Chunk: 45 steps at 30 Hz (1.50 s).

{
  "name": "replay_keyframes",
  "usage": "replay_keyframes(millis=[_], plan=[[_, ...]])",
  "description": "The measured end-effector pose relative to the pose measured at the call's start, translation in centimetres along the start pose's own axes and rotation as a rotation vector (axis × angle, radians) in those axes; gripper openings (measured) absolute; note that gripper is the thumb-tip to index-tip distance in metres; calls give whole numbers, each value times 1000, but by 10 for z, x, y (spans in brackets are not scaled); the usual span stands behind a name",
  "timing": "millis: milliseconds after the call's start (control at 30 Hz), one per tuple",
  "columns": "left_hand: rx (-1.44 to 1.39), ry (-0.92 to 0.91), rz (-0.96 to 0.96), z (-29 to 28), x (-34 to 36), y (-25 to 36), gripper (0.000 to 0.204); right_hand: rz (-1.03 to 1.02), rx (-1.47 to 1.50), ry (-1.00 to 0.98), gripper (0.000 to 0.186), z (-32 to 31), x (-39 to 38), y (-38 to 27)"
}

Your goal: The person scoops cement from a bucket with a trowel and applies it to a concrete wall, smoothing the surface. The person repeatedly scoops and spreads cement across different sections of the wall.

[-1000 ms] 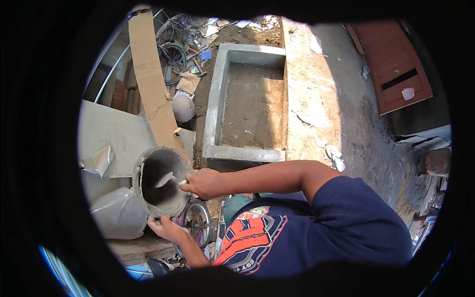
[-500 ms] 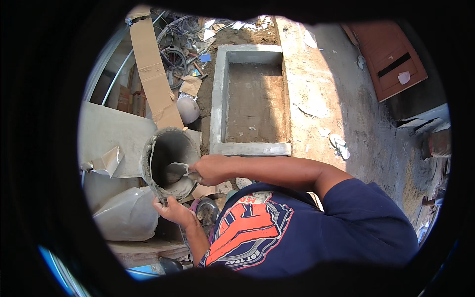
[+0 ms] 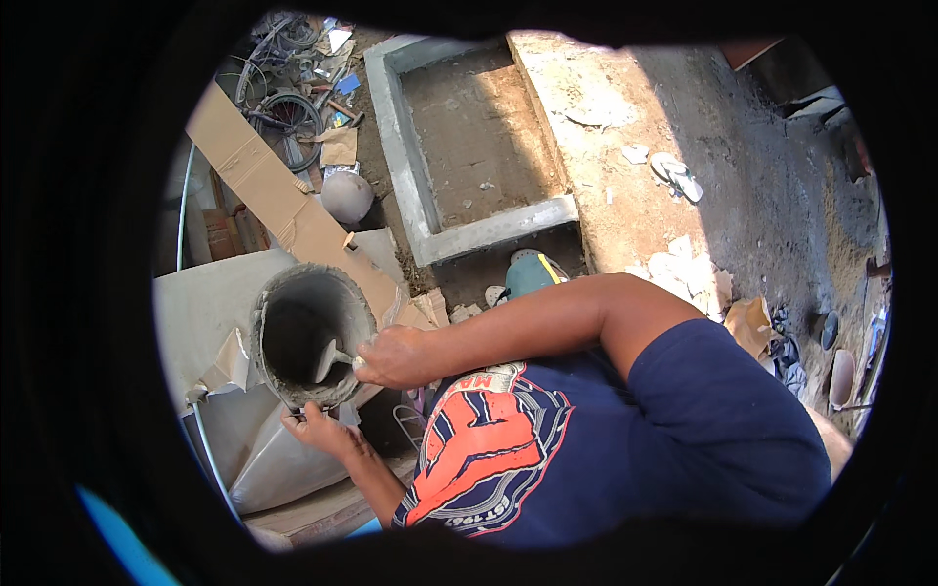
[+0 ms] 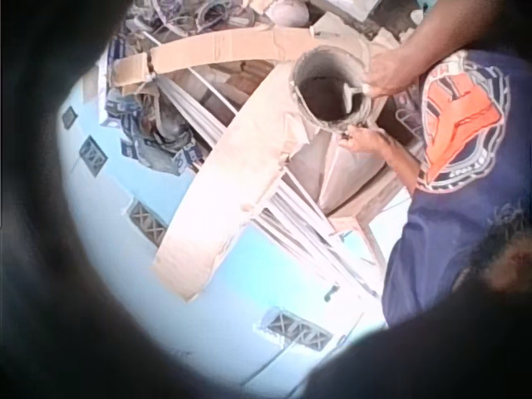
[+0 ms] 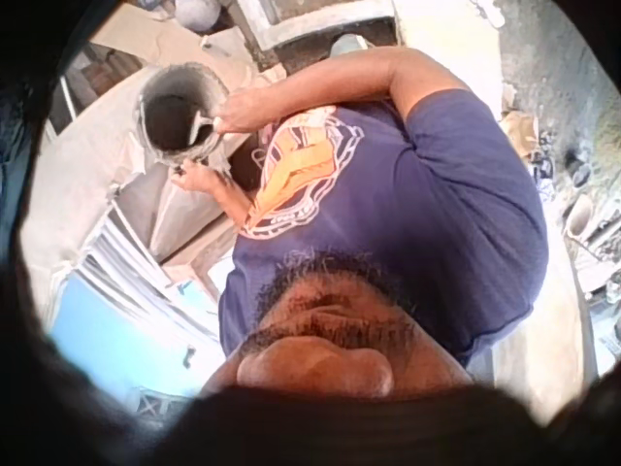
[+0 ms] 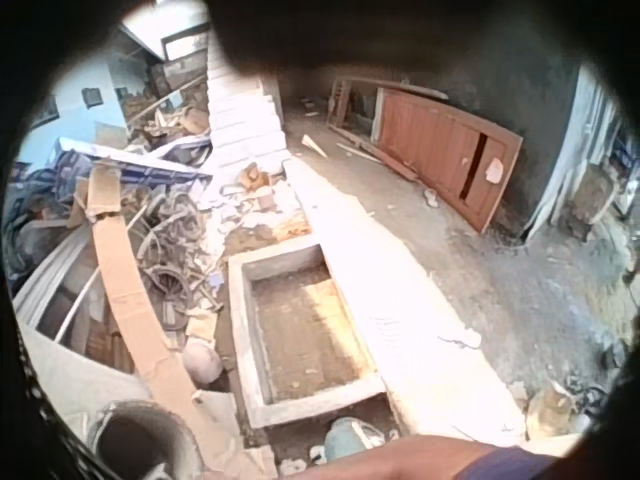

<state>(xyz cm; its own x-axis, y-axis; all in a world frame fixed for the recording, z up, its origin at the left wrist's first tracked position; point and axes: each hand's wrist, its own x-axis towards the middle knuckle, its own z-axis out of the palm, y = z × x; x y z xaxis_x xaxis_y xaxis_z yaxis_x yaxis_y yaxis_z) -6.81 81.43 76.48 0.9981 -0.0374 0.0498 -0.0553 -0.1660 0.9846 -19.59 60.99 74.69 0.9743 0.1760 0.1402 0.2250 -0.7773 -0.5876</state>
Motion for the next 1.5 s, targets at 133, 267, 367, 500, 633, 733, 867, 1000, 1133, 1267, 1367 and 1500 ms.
replay_keyframes(millis=[133,267,367,500,633,733,867,1000,1133,1267,1367,1500], plan=[[127,-3,57,8,2,4,33,151,10,174,29,-15,11,24],[110,-33,171,38,-13,12,30,293,20,319,25,-34,11,41],[35,-32,114,61,-14,23,30,285,-75,75,34,-53,-3,41],[57,-64,38,85,-8,32,29,342,-72,61,35,-83,-12,50],[-52,-150,83,118,2,30,27,458,-94,339,30,-99,-11,63],[-103,-229,121,151,16,26,28,516,-11,117,26,-107,-17,76],[-84,-306,205,209,40,19,29,502,-3,349,40,-145,-38,120],[-139,-381,210,295,69,21,32,641,-99,456,47,-195,-59,192],[-204,-464,150,414,100,37,36,753,-118,511,46,-233,-89,282],[-175,-541,90,533,118,64,35,729,-111,636,48,-259,-116,361],[-170,-621,14,608,128,81,30,908,-25,561,48,-281,-138,404],[-139,-666,-128,687,138,89,25,929,155,592,54,-318,-154,444]])
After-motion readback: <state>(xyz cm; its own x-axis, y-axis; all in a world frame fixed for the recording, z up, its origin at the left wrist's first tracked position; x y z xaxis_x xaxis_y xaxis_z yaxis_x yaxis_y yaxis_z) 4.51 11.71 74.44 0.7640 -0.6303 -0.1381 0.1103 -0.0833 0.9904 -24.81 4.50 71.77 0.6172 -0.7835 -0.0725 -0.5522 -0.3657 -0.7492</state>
